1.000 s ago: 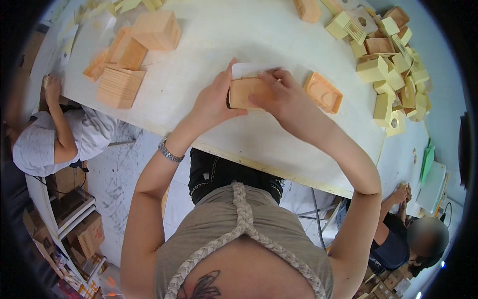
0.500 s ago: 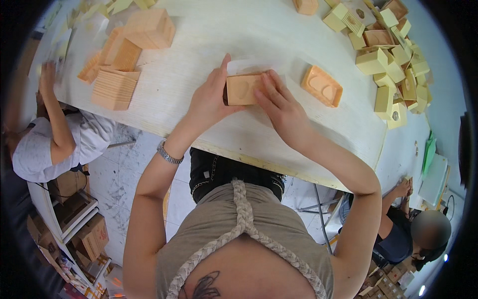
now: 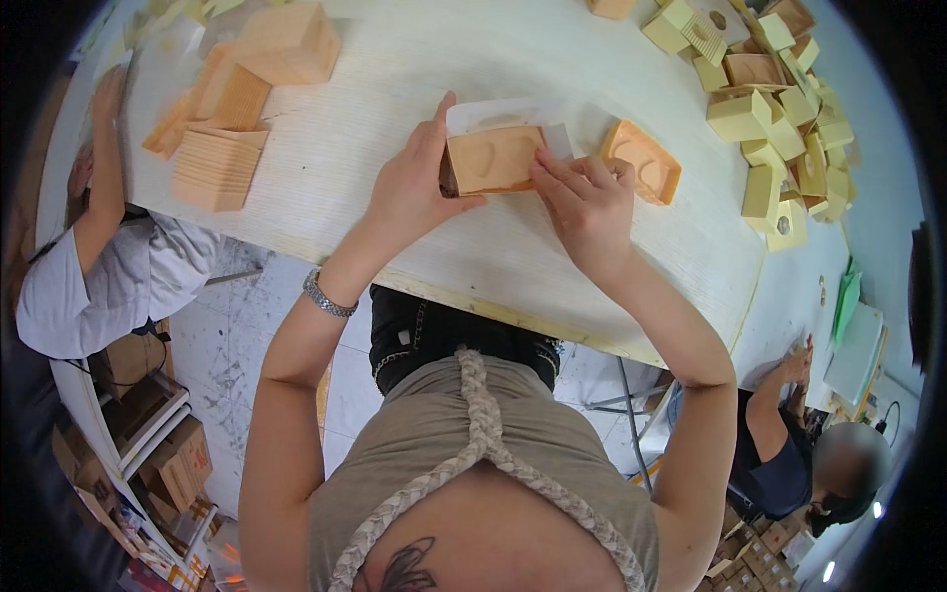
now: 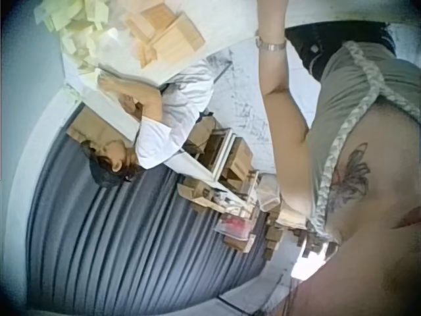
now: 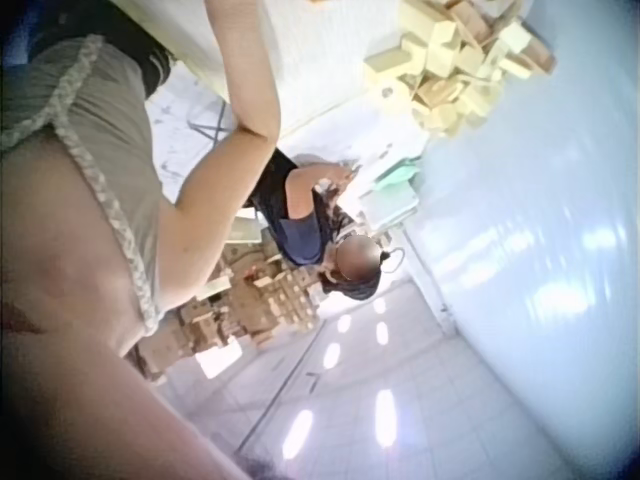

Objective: The person assembles small wooden boxes by inserting rectangular wooden pieces into white cardboard frames. They repeatedly pick up a frame, insert a wooden piece, and place the assembled unit on the table. The task continues with multiple identical units.

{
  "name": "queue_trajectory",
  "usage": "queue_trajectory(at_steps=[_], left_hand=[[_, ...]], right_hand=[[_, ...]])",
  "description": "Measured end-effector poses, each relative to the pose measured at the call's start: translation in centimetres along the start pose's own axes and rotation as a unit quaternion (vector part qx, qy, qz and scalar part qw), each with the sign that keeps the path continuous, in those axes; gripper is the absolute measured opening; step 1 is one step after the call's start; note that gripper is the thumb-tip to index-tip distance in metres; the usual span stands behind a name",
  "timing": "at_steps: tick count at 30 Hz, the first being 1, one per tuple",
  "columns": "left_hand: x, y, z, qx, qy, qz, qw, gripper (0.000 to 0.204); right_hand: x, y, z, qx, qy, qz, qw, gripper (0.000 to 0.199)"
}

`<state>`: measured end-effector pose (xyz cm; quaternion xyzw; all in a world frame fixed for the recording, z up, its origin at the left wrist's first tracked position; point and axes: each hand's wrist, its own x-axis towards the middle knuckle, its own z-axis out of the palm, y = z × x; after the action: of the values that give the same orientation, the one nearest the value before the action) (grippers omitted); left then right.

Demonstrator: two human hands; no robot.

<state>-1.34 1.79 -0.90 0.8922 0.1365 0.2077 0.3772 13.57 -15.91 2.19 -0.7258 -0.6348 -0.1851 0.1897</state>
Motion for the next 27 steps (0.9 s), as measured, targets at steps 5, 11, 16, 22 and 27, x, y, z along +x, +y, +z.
queue_trajectory(at_steps=[5,11,16,22,27], left_hand=[[-0.2,0.2,-0.1,0.019,-0.015,-0.018,1.000,0.117],[-0.1,0.5,-0.1,0.028,-0.014,-0.004,1.000,0.112],[0.0,0.3,0.3,0.041,-0.010,-0.006,0.999,0.113],[-0.1,0.2,0.2,0.047,-0.012,-0.008,0.999,0.114],[-0.1,0.7,-0.2,0.037,-0.034,-0.024,0.998,0.113]], right_hand=[[-0.7,-2.0,-1.6,-0.081,-0.084,-0.013,0.993,0.022],[0.5,-1.7,-1.7,-0.024,-0.049,-0.030,0.998,0.029],[0.1,-2.7,0.1,0.039,-0.043,-0.102,0.993,0.035],[0.5,-1.3,0.8,0.146,-0.028,-0.021,0.989,0.024],[2.2,0.4,-1.3,0.169,-0.158,-0.015,0.973,0.027]])
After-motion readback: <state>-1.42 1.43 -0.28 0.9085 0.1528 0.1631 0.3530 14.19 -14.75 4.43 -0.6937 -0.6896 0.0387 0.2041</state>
